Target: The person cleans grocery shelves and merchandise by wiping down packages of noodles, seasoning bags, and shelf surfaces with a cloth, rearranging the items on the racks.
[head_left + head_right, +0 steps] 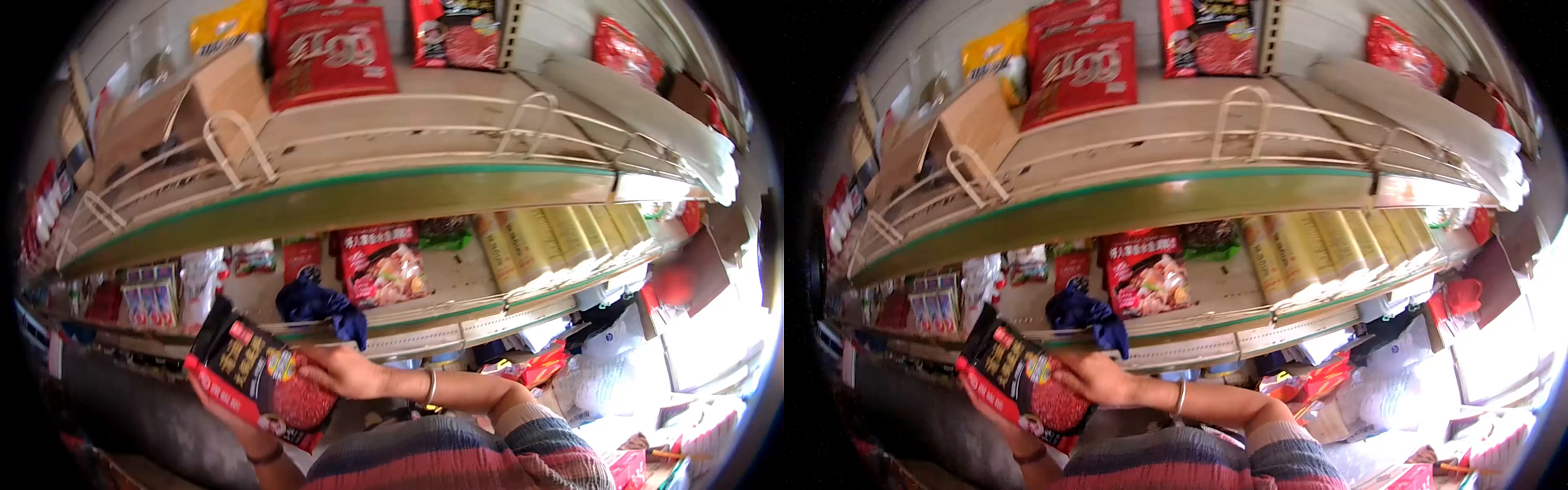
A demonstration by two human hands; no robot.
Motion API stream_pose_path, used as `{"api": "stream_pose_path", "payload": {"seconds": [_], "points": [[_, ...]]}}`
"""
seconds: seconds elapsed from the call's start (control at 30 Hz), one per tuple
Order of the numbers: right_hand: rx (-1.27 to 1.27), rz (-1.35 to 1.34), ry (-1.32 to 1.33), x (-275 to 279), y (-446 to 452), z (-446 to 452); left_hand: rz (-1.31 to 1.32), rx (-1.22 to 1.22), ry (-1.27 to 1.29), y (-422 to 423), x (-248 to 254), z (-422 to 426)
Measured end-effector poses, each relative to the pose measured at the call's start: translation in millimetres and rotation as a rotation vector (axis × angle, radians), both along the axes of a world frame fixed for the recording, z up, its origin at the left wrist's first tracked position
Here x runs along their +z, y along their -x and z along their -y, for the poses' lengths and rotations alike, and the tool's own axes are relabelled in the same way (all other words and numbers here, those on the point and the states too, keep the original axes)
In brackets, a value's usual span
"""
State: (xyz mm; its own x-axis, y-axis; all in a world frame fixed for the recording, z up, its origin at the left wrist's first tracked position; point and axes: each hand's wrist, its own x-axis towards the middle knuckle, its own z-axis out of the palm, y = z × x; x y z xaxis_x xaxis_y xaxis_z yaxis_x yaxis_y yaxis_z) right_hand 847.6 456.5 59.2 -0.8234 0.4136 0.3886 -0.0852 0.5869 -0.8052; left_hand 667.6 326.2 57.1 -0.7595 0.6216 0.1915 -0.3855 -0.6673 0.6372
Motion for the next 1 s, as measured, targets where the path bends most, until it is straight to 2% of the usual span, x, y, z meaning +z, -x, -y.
{"api": "stream_pose_path", "payload": {"seconds": [0.07,0.1,0.17,0.2,0.27,0.3,0.37,0.4,0.43,0.47,0.5,0.53,0.57,0.6,0.63,0.67,0.77,0.83,0.9,1.0], "points": [[0.011,-0.091,-0.076,24,-16,4,-0.015,0.147,0.038,-6,-2,14],[-0.005,-0.154,-0.141,32,-21,5,0.039,0.140,0.009,-24,12,14],[-0.011,-0.186,-0.112,52,-34,4,-0.245,0.054,-0.159,-14,-23,37],[-0.007,-0.232,-0.126,65,-42,3,-0.650,0.306,0.126,-17,-24,44],[0.008,-0.322,-0.154,96,-58,-3,-0.721,0.390,0.211,-28,-22,51],[0.017,-0.339,-0.147,112,-66,-5,-0.754,0.433,0.254,-39,-10,50],[0.031,-0.373,-0.134,144,-82,-12,-1.013,0.400,0.201,-55,33,57],[0.024,-0.428,-0.186,161,-90,-16,-1.003,0.349,0.032,-67,64,40],[0.018,-0.483,-0.238,179,-98,-21,-0.964,0.499,0.126,-63,75,39],[-0.017,-0.573,-0.328,196,-105,-27,-0.976,0.550,0.052,-64,92,27],[-0.047,-0.660,-0.418,215,-112,-34,-1.093,0.685,0.205,-72,115,17],[-0.104,-0.549,-0.376,237,-127,-36,-1.025,0.524,0.122,-75,143,5],[-0.158,-0.436,-0.335,257,-142,-41,-0.899,0.237,-0.009,-80,175,-12],[-0.222,-0.443,-0.379,271,-149,-52,-0.815,0.026,-0.053,-86,204,-28],[-0.287,-0.451,-0.426,286,-156,-65,-0.765,-0.122,-0.054,-95,233,-48],[-0.308,-0.382,-0.300,298,-165,-79,-0.666,-0.066,-0.006,-114,259,-76],[-0.416,-0.251,-0.040,329,-188,-125,-0.761,-0.615,0.021,-117,311,-142],[-0.538,-0.220,0.052,344,-200,-141,-0.880,-0.633,0.139,-136,332,-178],[-0.713,-0.074,-0.013,357,-210,-175,-1.079,-0.606,0.194,-133,351,-229],[-0.763,0.028,-0.138,367,-214,-224,-1.193,-0.452,0.368,-150,372,-286]]}}
